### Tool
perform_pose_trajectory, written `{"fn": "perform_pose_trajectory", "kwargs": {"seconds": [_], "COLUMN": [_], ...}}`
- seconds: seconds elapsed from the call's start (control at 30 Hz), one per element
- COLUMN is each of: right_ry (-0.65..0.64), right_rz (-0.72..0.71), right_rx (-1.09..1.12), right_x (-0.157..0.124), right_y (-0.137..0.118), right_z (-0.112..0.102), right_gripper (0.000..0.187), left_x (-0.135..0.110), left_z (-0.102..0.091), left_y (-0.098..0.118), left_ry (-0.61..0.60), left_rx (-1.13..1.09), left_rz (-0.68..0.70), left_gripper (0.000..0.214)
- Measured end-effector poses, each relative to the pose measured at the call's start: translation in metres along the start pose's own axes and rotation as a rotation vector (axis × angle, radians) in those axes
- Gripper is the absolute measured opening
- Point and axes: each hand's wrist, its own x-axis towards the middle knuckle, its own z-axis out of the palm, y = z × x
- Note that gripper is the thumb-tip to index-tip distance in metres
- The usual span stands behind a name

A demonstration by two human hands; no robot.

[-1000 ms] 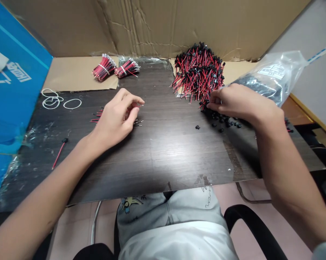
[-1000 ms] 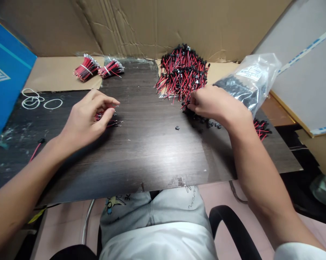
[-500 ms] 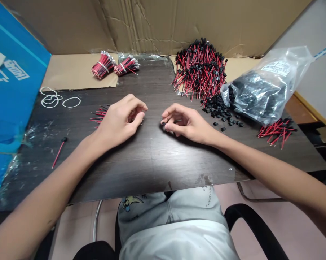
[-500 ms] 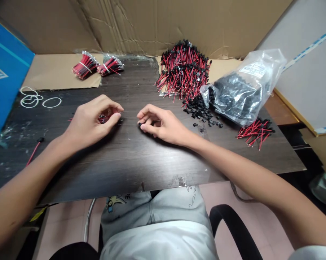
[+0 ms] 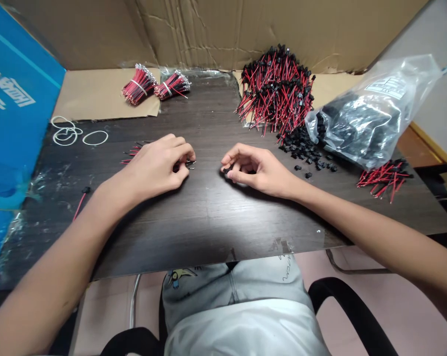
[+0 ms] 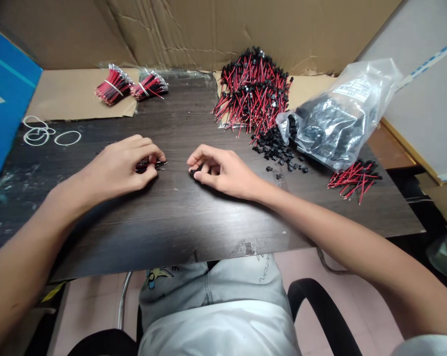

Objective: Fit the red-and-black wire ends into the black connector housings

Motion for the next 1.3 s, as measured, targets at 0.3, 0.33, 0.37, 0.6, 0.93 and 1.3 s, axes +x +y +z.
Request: {"fn": "perform_pose_trajectory", "kwargs": {"seconds": [0.3,0.33,0.37,0.6,0.93,1.3], "right_ry": [-0.007,-0.009,-0.01,-0.022,0.013,0.092], "right_rz": [-0.005,-0.003,0.0,0.0,-0.054,0.001], "right_rx": [0.043,0.063,0.083,0.183,0.232,0.268], "right_x": [0.0,0.0,0.001,0.003,-0.001,-0.004], "right_y": [0.004,0.005,0.006,0.006,0.0,-0.003], "right_z": [-0.001,-0.001,-0.001,-0.004,0.003,0.014], "right_gripper": [0.027,0.028,0.029,0.028,0.032,0.047], "left_x": [0.0,0.0,0.0,0.001,-0.001,0.0], "left_z": [0.0,0.001,0.002,-0.003,0.007,0.019], "left_y": [0.004,0.004,0.004,0.012,0.035,0.049], "left_ry": [-0.007,-0.013,-0.014,0.166,0.243,0.176], "left_rx": [0.062,0.059,0.057,-0.019,-0.419,-0.705], "left_rz": [0.061,0.061,0.061,0.059,-0.01,-0.047], "left_gripper": [0.026,0.027,0.028,0.023,0.014,0.012]}}
